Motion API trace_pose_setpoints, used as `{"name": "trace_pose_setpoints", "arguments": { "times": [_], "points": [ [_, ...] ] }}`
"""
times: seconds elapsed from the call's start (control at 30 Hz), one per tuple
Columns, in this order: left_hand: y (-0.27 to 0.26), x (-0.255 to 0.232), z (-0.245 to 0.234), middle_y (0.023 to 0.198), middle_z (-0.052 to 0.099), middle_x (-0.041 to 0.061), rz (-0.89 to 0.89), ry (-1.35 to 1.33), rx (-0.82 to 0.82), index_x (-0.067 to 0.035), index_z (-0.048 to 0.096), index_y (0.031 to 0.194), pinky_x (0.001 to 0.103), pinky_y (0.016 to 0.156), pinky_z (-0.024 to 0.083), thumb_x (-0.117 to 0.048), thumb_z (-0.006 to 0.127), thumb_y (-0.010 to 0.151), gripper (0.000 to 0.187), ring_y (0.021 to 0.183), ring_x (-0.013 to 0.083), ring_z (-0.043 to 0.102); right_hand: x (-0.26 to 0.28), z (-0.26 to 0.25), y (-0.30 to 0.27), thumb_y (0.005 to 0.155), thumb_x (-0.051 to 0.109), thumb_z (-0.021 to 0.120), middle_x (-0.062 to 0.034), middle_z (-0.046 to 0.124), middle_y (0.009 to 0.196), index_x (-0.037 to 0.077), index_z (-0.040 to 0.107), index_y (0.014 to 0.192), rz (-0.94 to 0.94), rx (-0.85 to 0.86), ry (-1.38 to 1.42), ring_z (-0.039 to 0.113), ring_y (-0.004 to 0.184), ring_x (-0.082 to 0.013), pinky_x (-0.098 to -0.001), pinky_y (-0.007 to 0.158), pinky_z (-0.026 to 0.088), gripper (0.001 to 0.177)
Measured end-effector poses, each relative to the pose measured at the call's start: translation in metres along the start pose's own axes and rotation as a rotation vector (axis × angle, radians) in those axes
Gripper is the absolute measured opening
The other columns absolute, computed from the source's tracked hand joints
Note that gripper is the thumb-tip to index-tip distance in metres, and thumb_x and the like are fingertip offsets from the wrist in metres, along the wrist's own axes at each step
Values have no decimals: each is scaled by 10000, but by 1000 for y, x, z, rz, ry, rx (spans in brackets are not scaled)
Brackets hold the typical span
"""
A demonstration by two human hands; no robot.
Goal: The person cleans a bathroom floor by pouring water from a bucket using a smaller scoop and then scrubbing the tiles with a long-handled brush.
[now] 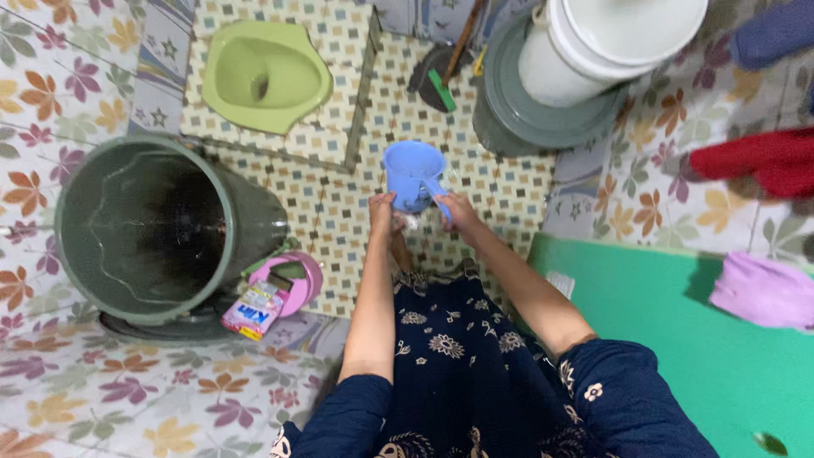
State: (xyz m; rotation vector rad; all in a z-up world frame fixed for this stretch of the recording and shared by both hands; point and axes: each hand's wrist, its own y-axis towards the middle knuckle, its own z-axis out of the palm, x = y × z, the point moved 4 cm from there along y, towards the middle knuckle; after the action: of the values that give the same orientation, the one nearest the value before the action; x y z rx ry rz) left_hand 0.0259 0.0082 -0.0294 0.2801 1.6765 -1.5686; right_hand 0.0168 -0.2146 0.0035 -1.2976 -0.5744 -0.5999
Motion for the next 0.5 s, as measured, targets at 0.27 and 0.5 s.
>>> {"name": "trace_pose_setpoints", "arguments": {
  "times": [0.27, 0.5],
  "points": [
    [40, -99, 20, 1334, 492, 182, -122, -180, -97, -267, 270, 1485, 573, 709, 595, -407, 814, 749, 926, 916, 387, 662, 122, 109, 11, 1020, 345, 521, -7, 593, 736, 90, 528, 1310, -117, 86, -226, 558, 555, -106, -279, 453, 433, 387],
    [108, -155, 33, 1054, 599, 170, -26, -391, 240, -74, 482, 1247, 510, 653, 583, -318, 706, 944, 449, 822, 354, 677, 141, 138, 68, 1060, 334, 567, -109, 602, 848, 35, 522, 1318, -216, 217, -268, 564, 644, -150, -302, 538, 433, 397]
  ]
}}
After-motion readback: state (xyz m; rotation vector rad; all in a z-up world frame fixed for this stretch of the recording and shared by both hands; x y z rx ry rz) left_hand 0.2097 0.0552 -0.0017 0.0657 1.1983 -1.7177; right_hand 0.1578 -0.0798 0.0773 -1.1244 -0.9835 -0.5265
